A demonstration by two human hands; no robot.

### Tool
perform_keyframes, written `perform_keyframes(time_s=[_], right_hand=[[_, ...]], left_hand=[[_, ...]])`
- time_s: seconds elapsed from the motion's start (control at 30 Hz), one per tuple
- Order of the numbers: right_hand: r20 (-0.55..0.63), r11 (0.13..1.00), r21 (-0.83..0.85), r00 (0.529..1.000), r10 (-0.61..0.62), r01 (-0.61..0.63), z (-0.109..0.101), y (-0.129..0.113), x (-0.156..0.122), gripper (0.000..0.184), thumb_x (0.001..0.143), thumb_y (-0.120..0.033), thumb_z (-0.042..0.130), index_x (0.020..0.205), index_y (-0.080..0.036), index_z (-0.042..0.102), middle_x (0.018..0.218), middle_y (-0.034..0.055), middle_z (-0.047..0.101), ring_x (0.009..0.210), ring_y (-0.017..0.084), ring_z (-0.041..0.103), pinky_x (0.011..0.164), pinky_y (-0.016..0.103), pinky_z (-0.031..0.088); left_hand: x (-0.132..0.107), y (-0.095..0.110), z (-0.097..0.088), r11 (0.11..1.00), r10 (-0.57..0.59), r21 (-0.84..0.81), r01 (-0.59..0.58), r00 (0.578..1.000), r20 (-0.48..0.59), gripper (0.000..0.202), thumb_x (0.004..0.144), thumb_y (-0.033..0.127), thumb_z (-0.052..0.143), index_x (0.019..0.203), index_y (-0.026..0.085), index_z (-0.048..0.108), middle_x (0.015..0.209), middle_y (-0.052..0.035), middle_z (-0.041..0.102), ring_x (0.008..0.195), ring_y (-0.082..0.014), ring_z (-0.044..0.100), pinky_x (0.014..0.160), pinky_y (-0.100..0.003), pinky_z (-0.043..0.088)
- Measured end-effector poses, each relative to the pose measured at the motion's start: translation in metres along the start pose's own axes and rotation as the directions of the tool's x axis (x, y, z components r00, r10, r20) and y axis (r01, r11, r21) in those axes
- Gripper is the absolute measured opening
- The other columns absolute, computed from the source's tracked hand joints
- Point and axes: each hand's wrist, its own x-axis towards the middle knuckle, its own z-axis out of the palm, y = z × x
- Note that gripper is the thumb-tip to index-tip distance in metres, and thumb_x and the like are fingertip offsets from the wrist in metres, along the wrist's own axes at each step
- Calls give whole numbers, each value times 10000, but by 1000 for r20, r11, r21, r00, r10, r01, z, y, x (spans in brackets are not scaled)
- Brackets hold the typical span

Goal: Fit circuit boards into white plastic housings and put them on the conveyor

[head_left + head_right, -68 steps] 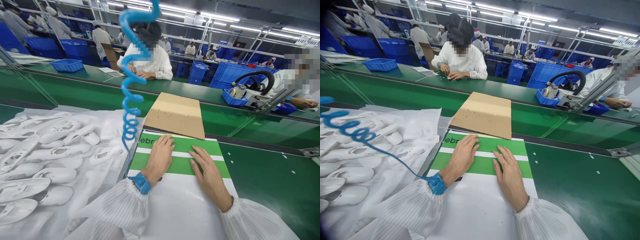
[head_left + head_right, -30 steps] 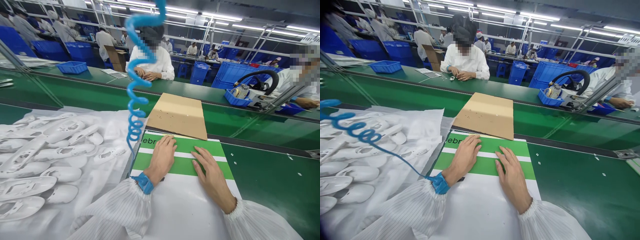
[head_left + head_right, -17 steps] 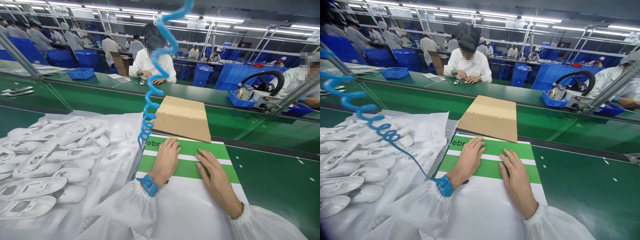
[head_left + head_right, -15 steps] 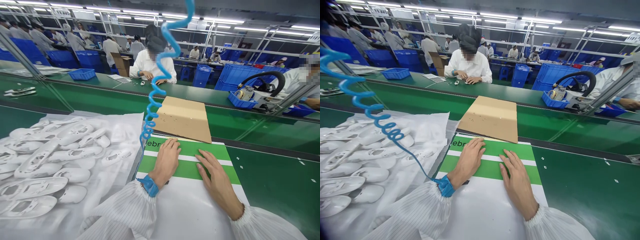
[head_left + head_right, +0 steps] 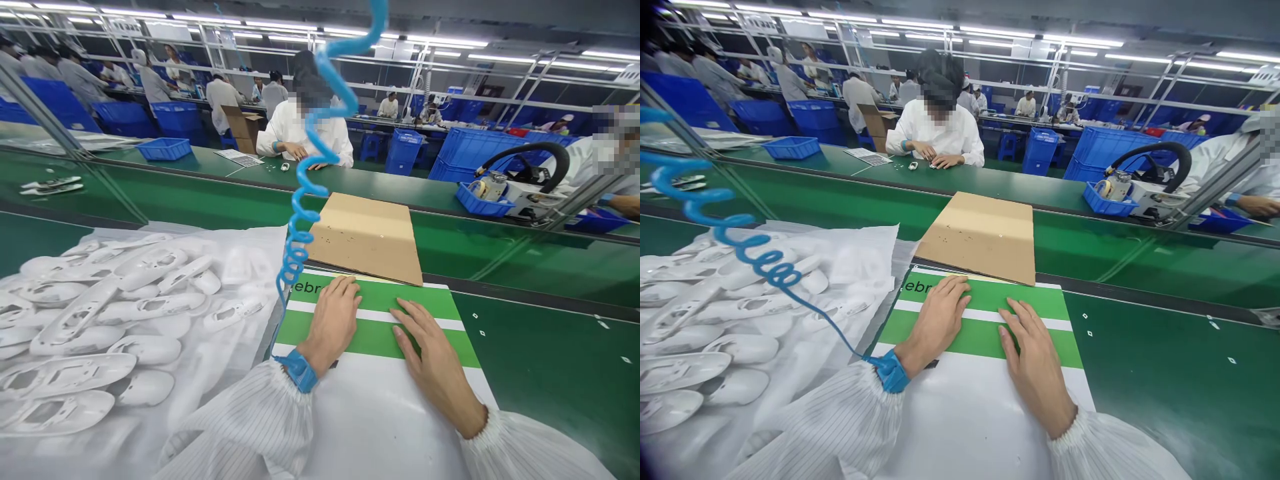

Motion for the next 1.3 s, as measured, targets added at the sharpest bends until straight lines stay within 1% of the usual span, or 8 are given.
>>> perform_keyframes(time_s=[0.27, 0.63, 1.03, 1.3], right_hand=[[5, 1000, -11, 1000, 3, -3, 0, 1, 0, 384, 998, -371, 434, 1326, -249, 592, 1471, 23, 515, 1408, 267, 401, 1100, 511, 447], [-3, 1000, -18, 1000, -13, 13, 0, 1, -1, 381, 998, -371, 435, 1316, -242, 599, 1460, 34, 528, 1397, 268, 417, 1088, 510, 457], [1, 1000, -4, 1000, 10, -10, 0, 0, 0, 374, 993, -368, 442, 1315, -261, 599, 1467, 24, 521, 1409, 260, 401, 1097, 497, 450], [-10, 1000, -1, 1000, -1, 1, 0, 0, 0, 375, 994, -365, 443, 1314, -247, 599, 1460, 39, 527, 1400, 262, 412, 1103, 502, 443]], left_hand=[[0, -2, 2, 1000, 0, 2, 0, 1000, 0, 182, 995, 194, 443, 1092, 176, 596, 1337, -74, 603, 1300, -247, 488, 1023, -447, 444], [0, 0, 1, 1000, -4, 2, 4, 1000, 6, 185, 996, 193, 439, 1091, 177, 597, 1336, -76, 603, 1298, -251, 487, 1017, -446, 440], [0, -2, 2, 1000, 2, 8, -2, 1000, -2, 181, 997, 201, 439, 1091, 186, 593, 1334, -68, 604, 1298, -246, 492, 1012, -442, 446], [1, -1, 1, 1000, -8, 14, 7, 1000, 8, 188, 998, 201, 435, 1095, 182, 595, 1336, -74, 603, 1294, -245, 494, 1019, -441, 442]])
